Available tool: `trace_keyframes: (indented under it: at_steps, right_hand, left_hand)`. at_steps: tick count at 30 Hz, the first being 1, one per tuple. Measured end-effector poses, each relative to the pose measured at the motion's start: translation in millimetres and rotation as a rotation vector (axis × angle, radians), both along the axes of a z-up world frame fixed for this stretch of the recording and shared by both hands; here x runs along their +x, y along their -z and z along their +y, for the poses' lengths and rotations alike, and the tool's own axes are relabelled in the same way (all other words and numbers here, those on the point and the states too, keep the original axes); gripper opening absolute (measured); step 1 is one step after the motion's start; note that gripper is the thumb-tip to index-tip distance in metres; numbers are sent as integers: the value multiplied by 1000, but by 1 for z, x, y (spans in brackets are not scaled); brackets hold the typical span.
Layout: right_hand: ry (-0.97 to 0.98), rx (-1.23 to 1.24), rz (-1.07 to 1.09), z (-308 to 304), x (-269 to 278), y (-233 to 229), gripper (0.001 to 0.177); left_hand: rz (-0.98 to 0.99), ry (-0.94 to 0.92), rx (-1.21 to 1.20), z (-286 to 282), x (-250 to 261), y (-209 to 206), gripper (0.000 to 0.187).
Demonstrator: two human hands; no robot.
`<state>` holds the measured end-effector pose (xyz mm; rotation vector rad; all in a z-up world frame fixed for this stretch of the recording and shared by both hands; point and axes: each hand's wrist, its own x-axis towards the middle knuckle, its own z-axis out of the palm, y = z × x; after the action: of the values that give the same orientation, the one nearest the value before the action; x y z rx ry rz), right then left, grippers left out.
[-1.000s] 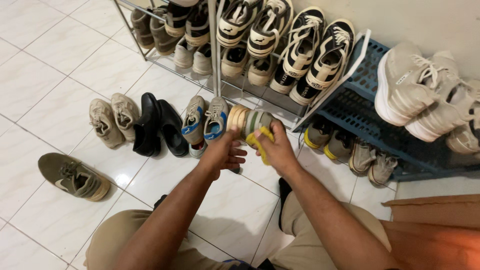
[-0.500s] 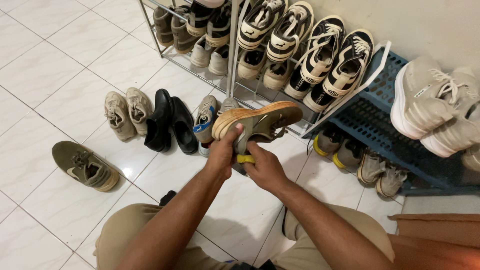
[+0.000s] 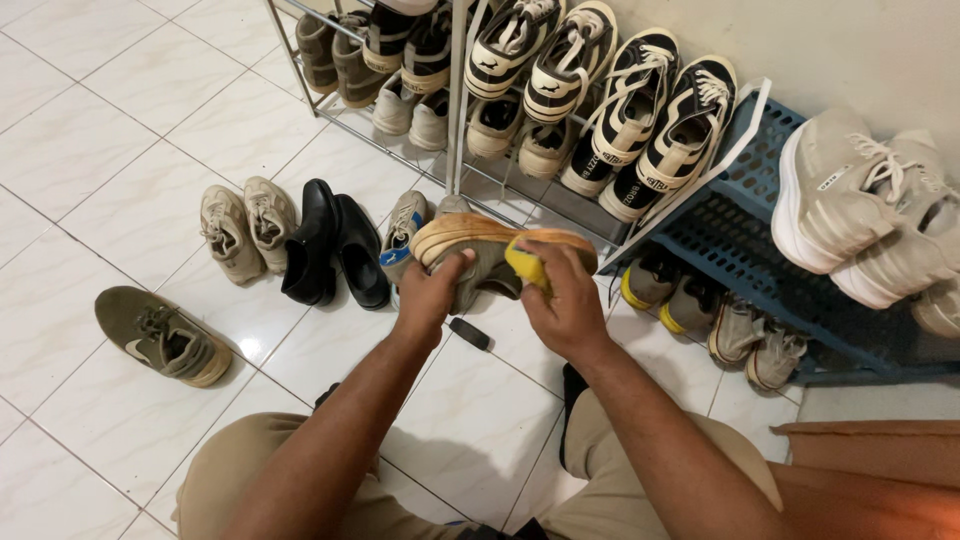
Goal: The person cleans a pair of beige sneakers using a yellow sponge. They scrub the soles and sides of the shoes, then place them on a blue plastic crate. The person repeats the process with a second shoe.
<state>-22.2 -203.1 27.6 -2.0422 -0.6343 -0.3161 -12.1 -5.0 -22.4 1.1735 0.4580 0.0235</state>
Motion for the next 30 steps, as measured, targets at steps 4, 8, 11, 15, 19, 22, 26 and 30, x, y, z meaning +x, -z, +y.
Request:
trace_keyframes:
  at_steps: [4,8,11,15,19,22,26,30]
  right_hand:
    - [29,-310,-274,1,-1,1,53]
    - [96,-422,-246,-8,9,12,54]
    - [234,-494,-228,-18,23,17,51]
    - [255,-452,-199,-25,25,18,56]
    - [114,-395,-311,-10,12,15,60]
    - [28,-366,-275,0,2,13,62]
    - [44,-424,-201,0,7,18,59]
    - [202,-508,-156,-9,30,36,56]
  left_hand:
    - [-14,10,82,-7,-1,0,54]
    - [0,12,81,-10,1,-2,58]
    - [-18,12,74,-9,2,-4,59]
    - [-74,19,121,-9,2,-6,58]
    - [-56,7,100,-10,1,-4,57]
    - [-73,3,77,-11,0,-3,56]
    - [-73,-37,115,-7,-1,-3,55]
    - [-28,-69,139,-1,-2,-3,55]
